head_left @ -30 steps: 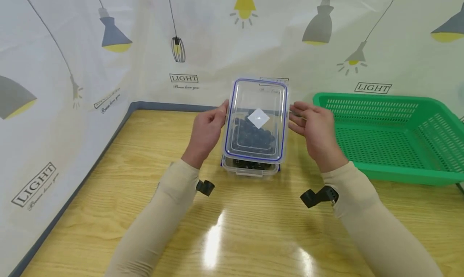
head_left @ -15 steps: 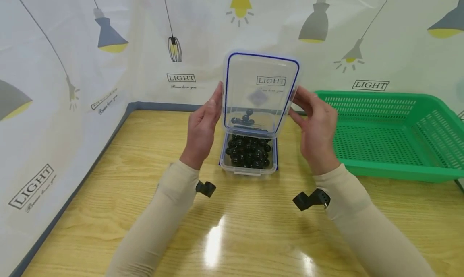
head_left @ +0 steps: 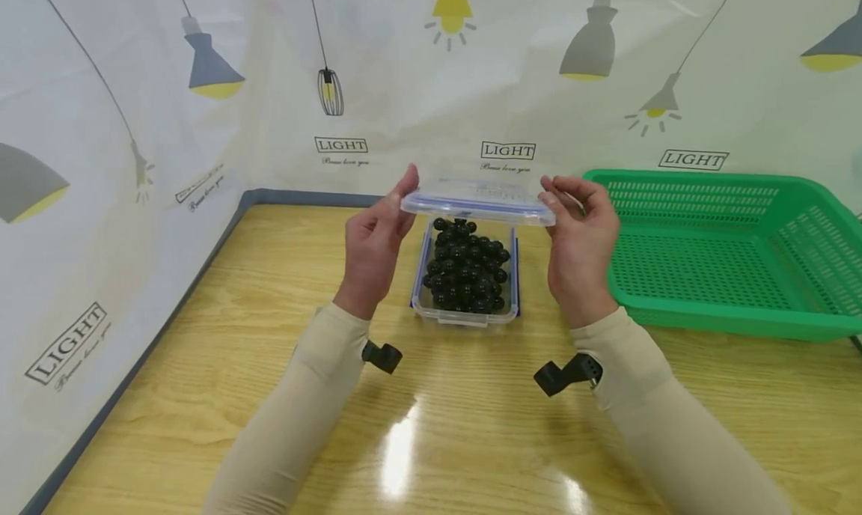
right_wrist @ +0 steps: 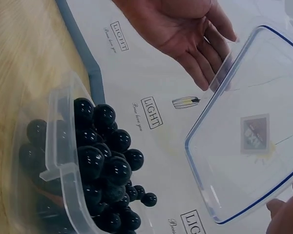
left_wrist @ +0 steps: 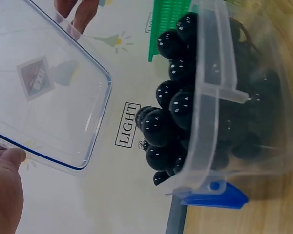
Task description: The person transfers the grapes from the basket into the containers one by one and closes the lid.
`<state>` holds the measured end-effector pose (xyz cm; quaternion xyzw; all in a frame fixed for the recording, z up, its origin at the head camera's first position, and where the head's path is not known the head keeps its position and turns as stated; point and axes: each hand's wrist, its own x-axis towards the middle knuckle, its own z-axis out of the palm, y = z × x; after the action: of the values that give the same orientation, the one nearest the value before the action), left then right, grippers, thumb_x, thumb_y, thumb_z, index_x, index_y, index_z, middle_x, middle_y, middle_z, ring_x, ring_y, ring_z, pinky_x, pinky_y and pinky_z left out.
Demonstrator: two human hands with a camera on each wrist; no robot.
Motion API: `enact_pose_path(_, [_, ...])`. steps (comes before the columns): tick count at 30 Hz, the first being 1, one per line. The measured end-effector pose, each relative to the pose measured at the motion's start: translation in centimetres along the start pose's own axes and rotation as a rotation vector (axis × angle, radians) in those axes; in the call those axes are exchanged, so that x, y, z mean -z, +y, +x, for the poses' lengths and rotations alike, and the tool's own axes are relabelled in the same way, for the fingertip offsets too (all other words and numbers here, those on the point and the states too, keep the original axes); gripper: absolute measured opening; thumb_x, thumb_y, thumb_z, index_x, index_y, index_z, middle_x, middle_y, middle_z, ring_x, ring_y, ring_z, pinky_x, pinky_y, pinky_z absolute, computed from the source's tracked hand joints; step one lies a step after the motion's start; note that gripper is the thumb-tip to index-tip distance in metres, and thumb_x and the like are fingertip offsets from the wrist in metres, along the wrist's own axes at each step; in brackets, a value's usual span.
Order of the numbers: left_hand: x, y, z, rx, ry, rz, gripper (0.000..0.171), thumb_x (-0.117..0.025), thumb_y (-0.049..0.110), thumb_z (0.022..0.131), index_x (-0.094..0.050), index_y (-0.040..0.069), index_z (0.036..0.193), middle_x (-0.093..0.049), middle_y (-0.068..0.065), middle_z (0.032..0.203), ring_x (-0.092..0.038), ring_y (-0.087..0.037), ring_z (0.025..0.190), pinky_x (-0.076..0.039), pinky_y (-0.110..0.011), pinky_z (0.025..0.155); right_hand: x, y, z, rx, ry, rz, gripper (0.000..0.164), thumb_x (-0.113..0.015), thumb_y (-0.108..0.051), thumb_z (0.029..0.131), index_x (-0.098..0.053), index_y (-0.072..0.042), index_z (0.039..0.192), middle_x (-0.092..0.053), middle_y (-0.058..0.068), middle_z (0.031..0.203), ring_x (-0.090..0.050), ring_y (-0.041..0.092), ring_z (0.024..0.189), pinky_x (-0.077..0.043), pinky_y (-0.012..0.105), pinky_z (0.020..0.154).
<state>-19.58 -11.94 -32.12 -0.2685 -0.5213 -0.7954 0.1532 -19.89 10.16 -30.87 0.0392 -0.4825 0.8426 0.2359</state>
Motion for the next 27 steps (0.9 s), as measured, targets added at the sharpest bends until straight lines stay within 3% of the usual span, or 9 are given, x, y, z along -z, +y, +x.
enact_pose_path(2, [0.2,-0.2,-0.1,-0.002,-0.001,0.012,0.028,-0.042,0.005,0.105,-0.065,-0.009,0.112,-0.041,-0.025,0.145,-0.038,-0.029,0.138,-0.037,-0.039,0.108,0.1,0.2,0.0,-0.024,0.008,0.005,0.015,-0.055,0.015,0.093,-0.058,0.009,0.107,-0.055,0.019,0.116,-0.056,0.032,0.119,-0.052,0.027,0.089])
enact_pose_path(6, [0.4,-0.5,-0.3,0.016,-0.028,0.016,0.03,-0.046,0.001,0.103,-0.049,-0.018,0.126,-0.04,-0.023,0.145,-0.037,-0.03,0.138,-0.038,-0.04,0.107,0.3,0.6,0.0,-0.101,0.026,0.042,0.022,-0.052,0.02,0.092,-0.057,0.011,0.111,-0.054,0.018,0.119,-0.054,0.031,0.121,-0.047,0.031,0.1])
enact_pose_path(13, [0.5,-0.8,-0.5,0.068,-0.03,0.066,0.039,-0.048,-0.017,0.091,-0.046,-0.016,0.13,-0.043,-0.021,0.143,-0.041,-0.032,0.135,-0.038,-0.039,0.107,0.5,1.1,0.0,-0.213,0.079,0.063,0.032,-0.045,0.026,0.09,-0.057,0.009,0.114,-0.051,0.017,0.129,-0.051,0.028,0.126,-0.045,0.028,0.101])
enact_pose_path(21, [0.9,-1.4,-0.8,0.134,0.011,0.191,0.049,-0.047,-0.022,0.088,-0.045,-0.011,0.135,-0.043,-0.018,0.144,-0.042,-0.03,0.135,-0.039,-0.034,0.107,0.8,2.0,0.1,-0.309,0.048,-0.044,0.043,-0.046,0.023,0.092,-0.052,0.013,0.133,-0.051,0.026,0.137,-0.051,0.026,0.127,-0.046,0.024,0.098])
enact_pose_path(27, [1.5,-1.9,-1.2,0.232,0.017,0.272,0.053,-0.045,-0.022,0.087,-0.044,-0.008,0.138,-0.043,-0.014,0.146,-0.043,-0.024,0.134,-0.039,-0.03,0.106,1.4,2.6,0.3,-0.429,0.007,-0.167,0.042,-0.044,0.013,0.097,-0.051,0.007,0.138,-0.05,0.018,0.142,-0.05,0.02,0.129,-0.043,0.032,0.104])
